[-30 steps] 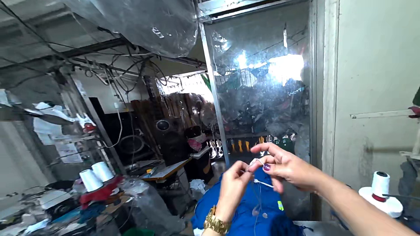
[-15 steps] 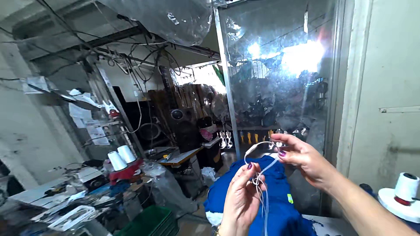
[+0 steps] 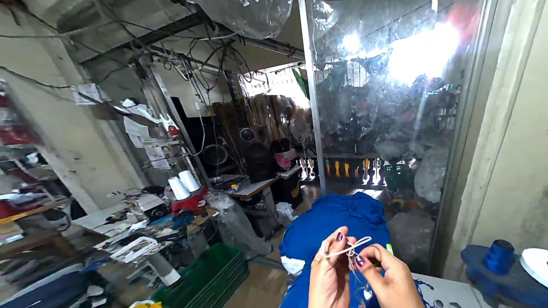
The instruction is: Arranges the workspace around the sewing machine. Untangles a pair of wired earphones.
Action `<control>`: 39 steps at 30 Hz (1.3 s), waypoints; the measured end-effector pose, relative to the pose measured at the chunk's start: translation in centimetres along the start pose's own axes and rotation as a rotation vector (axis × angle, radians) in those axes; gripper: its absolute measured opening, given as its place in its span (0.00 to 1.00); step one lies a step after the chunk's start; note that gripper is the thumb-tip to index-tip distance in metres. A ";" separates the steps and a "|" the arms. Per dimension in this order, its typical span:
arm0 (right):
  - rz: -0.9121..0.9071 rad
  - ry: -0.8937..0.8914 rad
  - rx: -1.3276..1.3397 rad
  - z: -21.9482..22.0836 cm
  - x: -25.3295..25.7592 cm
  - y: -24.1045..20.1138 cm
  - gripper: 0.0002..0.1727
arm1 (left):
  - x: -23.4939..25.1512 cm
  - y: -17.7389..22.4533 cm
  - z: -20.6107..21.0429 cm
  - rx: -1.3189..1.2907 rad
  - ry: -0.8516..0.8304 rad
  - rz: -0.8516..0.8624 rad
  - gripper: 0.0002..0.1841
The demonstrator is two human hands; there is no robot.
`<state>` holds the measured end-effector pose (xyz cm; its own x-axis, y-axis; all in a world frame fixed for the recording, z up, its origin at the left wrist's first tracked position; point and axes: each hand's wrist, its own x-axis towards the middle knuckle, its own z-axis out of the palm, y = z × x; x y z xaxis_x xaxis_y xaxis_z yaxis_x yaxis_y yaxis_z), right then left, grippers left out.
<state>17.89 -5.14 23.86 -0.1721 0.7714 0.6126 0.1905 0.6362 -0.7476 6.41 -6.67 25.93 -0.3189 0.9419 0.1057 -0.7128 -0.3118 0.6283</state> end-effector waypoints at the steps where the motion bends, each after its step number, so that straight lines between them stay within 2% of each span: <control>1: 0.016 -0.013 0.017 -0.2 0.1 0.3 0.10 | 0.0 0.1 -0.8 0.017 -0.045 -0.030 0.14; 3: 0.040 -0.071 0.000 -0.7 0.3 0.8 0.11 | -0.1 0.1 -2.0 0.046 -0.086 -0.055 0.17; 7: 0.205 -0.255 -0.058 -2.2 0.2 -0.2 0.07 | -0.5 -0.2 -4.2 0.162 -0.187 0.003 0.21; 13: 0.267 -0.351 -0.072 -3.2 0.3 0.3 0.07 | -0.8 -0.7 -6.3 0.425 -0.435 0.200 0.24; 20: 0.156 -0.380 -0.021 -2.6 -0.9 1.0 0.09 | -1.3 -1.3 -6.8 0.523 -0.391 0.320 0.16; 24: 0.110 -0.358 -0.008 -2.7 -1.6 1.2 0.09 | -1.4 -1.0 -6.8 0.427 -0.296 0.282 0.17; 26: 0.135 -0.348 0.110 -2.9 -1.9 1.4 0.09 | -1.4 -1.0 -6.8 0.379 -0.277 0.266 0.17; 28: 0.174 -0.339 0.279 -2.9 -2.1 1.6 0.09 | -1.5 -1.3 -6.8 0.371 -0.316 0.273 0.16; 32: 0.112 -0.295 0.442 -2.6 -2.4 1.8 0.10 | -2.0 -2.0 -6.4 0.412 -0.435 0.270 0.16; 36: 0.084 -0.346 0.361 -3.2 -2.3 1.7 0.17 | -2.2 -1.9 -5.9 0.413 -0.455 0.269 0.18; 39: 0.061 -0.262 0.197 -3.7 -2.4 1.3 0.09 | -2.7 -1.3 -5.4 0.474 -0.391 0.286 0.19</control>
<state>22.08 -6.12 22.34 -0.4138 0.7622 0.4979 0.0214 0.5548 -0.8317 4.86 -9.46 20.69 -0.1409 0.8340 0.5334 -0.2545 -0.5512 0.7946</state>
